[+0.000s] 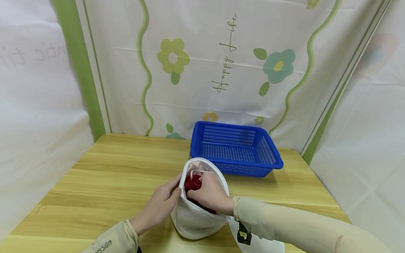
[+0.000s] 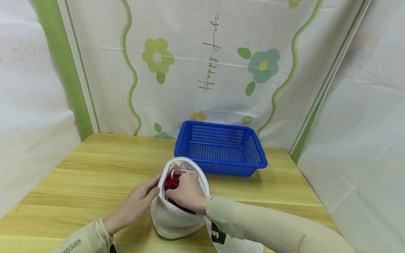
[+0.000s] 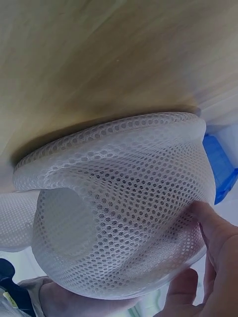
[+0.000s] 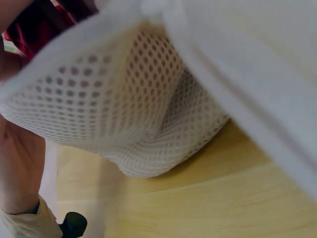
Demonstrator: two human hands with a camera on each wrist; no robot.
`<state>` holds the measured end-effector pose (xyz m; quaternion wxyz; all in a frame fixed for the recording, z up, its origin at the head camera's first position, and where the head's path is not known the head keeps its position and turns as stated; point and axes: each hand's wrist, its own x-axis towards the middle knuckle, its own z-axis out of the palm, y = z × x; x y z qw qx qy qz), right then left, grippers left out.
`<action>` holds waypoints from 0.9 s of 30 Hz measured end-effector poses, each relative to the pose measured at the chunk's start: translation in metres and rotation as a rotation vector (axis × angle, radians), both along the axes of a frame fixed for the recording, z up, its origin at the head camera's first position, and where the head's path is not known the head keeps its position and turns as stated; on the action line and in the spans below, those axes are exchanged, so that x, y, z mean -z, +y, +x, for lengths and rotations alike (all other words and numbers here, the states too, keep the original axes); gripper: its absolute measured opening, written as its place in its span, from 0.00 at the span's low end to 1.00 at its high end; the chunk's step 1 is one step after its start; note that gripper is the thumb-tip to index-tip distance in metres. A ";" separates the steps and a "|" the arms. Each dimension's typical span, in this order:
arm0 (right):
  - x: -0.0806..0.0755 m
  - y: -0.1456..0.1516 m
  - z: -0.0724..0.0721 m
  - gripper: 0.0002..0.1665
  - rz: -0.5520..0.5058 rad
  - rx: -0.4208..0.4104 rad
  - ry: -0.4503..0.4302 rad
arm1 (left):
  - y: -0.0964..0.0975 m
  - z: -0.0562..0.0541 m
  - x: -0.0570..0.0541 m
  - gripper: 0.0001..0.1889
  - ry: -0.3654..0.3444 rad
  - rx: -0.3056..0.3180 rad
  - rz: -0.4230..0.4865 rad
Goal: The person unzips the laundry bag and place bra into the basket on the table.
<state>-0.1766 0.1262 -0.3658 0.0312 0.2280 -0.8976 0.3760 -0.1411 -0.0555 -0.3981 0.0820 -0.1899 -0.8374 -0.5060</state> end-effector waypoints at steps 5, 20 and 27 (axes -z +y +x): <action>-0.009 0.005 0.001 0.07 0.055 0.009 -0.019 | 0.002 0.001 -0.001 0.26 0.002 -0.006 0.005; -0.033 0.018 0.001 0.13 0.064 -0.007 -0.086 | 0.002 0.000 0.002 0.27 -0.028 0.011 0.032; -0.039 0.022 0.000 0.12 0.057 -0.026 -0.139 | 0.002 0.001 0.001 0.27 -0.043 0.018 0.042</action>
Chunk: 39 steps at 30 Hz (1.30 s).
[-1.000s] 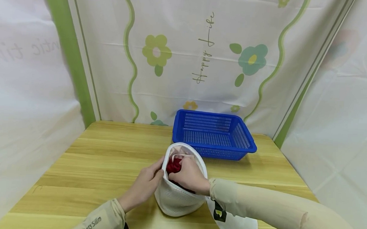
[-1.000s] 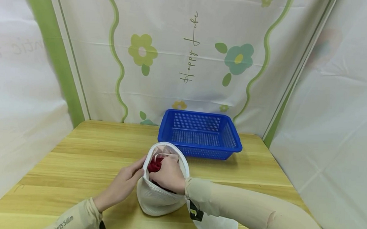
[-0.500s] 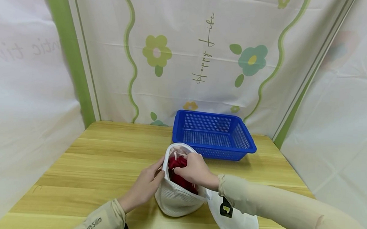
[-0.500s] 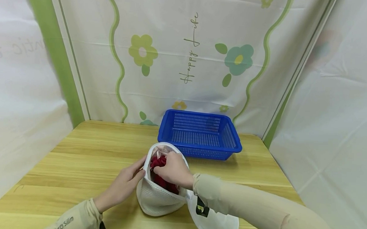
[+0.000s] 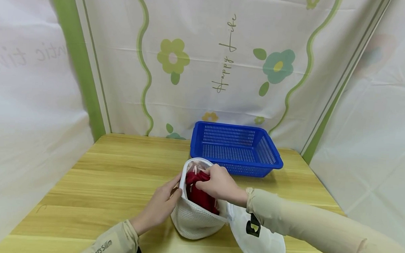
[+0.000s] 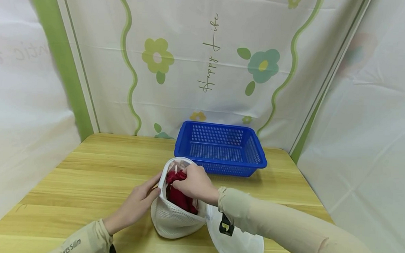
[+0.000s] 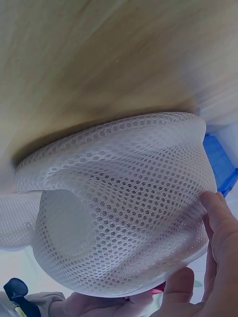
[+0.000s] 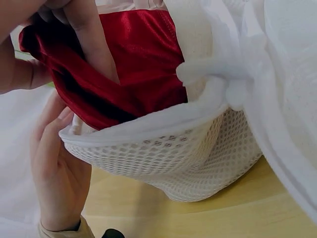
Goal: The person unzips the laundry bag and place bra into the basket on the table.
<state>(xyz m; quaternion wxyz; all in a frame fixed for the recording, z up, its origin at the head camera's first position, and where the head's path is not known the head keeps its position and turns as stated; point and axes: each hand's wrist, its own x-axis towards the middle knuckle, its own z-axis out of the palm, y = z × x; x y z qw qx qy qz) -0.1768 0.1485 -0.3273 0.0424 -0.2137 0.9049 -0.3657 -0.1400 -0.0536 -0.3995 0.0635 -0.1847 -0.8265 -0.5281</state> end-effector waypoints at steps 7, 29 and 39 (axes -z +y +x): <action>-0.009 0.004 0.000 0.12 -0.040 0.027 -0.072 | 0.000 0.001 -0.002 0.27 -0.011 0.013 0.007; -0.046 0.015 -0.001 0.13 -0.070 0.036 -0.093 | -0.003 0.000 -0.001 0.27 0.042 0.019 -0.037; -0.059 0.022 0.000 0.14 -0.069 0.058 -0.058 | -0.003 0.000 -0.003 0.28 0.022 0.014 -0.044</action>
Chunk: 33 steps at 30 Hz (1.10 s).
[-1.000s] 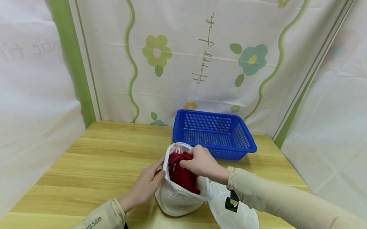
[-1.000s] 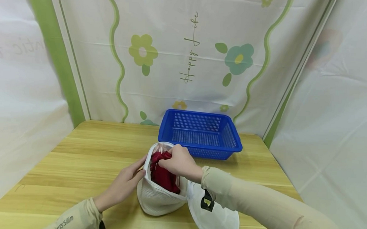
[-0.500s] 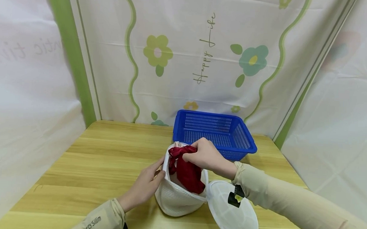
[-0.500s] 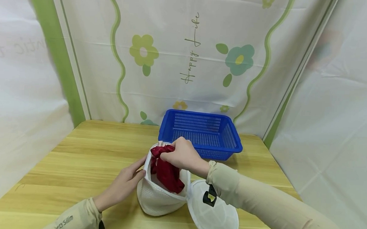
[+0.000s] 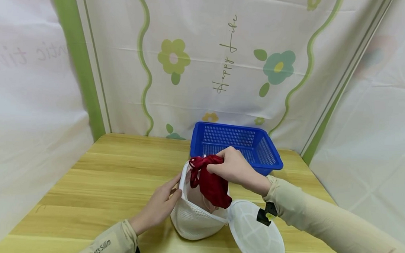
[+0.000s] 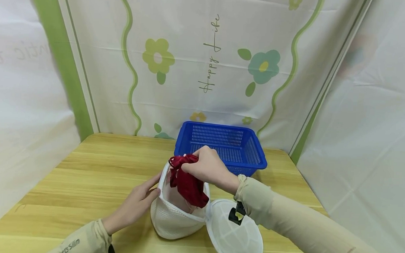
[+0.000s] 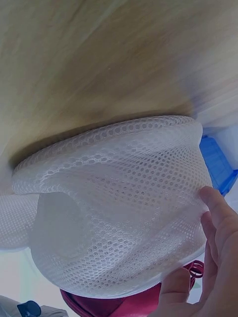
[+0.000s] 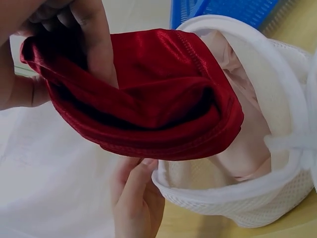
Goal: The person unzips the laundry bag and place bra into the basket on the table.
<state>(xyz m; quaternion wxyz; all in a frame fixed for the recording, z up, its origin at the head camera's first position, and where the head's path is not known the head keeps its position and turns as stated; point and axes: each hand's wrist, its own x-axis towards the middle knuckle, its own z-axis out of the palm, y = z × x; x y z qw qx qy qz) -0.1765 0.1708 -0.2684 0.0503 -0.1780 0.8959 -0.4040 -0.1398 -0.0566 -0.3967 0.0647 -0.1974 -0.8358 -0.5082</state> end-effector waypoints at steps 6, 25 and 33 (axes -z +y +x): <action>-0.001 0.002 0.000 0.12 0.019 -0.009 -0.004 | 0.000 0.000 0.000 0.28 -0.008 -0.005 0.001; 0.014 0.007 0.003 0.08 0.022 -0.088 0.027 | -0.002 0.000 0.002 0.27 -0.010 -0.015 -0.004; 0.016 0.010 0.003 0.09 0.036 -0.087 0.031 | -0.001 0.000 0.003 0.28 0.000 -0.008 0.019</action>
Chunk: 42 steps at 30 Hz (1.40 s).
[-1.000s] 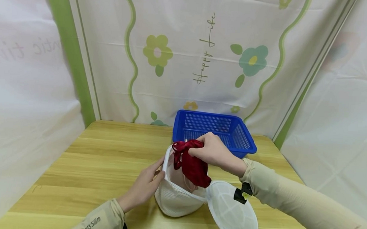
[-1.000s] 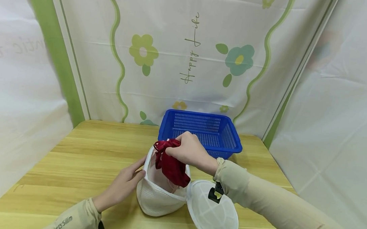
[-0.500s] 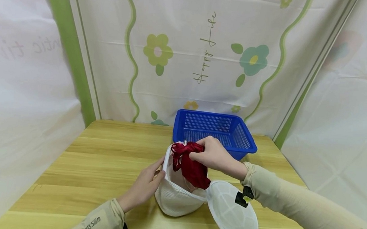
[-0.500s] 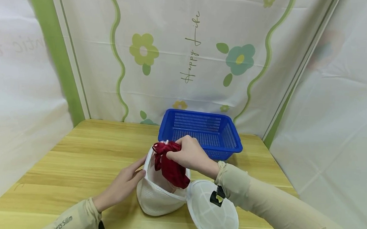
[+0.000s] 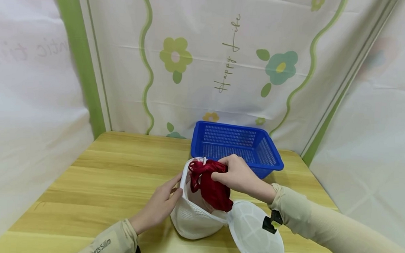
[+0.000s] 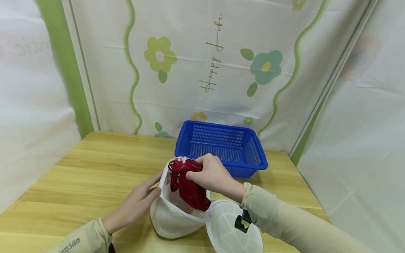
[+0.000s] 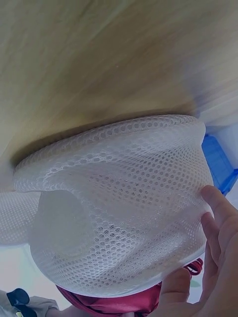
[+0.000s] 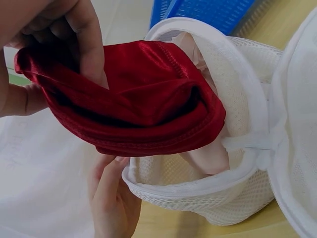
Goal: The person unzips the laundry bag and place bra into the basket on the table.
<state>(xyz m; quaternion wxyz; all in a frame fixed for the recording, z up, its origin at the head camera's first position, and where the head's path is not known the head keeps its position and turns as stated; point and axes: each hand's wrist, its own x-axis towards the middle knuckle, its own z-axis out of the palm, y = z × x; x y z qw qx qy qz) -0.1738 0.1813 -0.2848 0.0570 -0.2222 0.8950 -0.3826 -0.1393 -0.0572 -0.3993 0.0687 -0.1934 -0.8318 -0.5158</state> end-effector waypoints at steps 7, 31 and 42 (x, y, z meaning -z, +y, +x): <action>-0.001 0.004 0.000 0.05 -0.028 -0.034 0.006 | 0.001 0.000 -0.001 0.28 -0.008 0.001 -0.007; -0.035 0.027 -0.015 0.09 -0.222 0.035 0.115 | 0.003 -0.002 -0.003 0.27 -0.002 0.022 -0.021; -0.028 0.033 -0.034 0.06 -0.213 0.086 0.120 | 0.002 -0.001 -0.001 0.27 -0.015 0.028 -0.044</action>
